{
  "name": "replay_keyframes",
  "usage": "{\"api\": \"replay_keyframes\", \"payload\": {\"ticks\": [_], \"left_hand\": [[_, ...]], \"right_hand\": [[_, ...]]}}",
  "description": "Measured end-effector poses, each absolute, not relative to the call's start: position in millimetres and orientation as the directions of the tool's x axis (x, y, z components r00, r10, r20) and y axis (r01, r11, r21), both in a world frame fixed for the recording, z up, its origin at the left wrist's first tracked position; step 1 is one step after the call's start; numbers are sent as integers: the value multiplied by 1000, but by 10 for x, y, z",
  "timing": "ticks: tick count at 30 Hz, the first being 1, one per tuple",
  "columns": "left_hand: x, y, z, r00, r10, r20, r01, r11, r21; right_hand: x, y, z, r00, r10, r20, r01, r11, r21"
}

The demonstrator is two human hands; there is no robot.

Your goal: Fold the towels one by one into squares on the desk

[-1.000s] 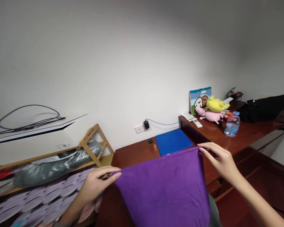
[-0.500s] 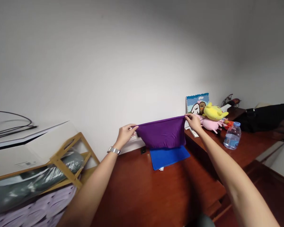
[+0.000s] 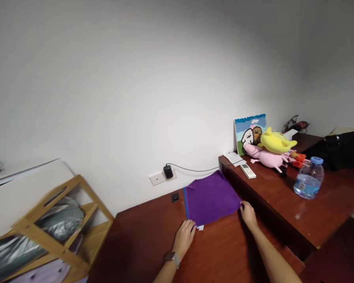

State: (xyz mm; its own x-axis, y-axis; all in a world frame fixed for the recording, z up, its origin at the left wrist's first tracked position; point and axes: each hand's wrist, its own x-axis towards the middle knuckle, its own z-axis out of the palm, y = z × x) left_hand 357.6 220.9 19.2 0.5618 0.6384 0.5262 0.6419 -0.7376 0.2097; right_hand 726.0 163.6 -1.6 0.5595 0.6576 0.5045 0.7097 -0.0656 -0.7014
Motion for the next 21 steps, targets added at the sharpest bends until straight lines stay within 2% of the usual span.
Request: {"api": "replay_keyframes", "payload": {"ticks": [7,9,12,16,19,21], "left_hand": [[3458,2192,29,524,678,515,693,-691,205],[3439,2206,6,518,681,518,710,-680,184],[3444,2242,-26,545,660,517,725,-681,106],[3503,2355,1,665,618,420,702,-710,-66],[3554,2425,62,702,607,373,682,-724,-106],[3569,2401,109,707,606,365,679,-727,-107]], "right_hand": [[7407,1656,-365,525,709,472,742,-109,-662],[7396,1623,-404,479,735,481,800,-140,-583],[7333,1571,-432,350,768,536,913,-154,-377],[7237,1590,-361,106,853,510,990,-41,-136],[7189,1642,-215,51,902,429,998,-31,-53],[7166,1643,-100,58,921,385,998,-46,-41]]}}
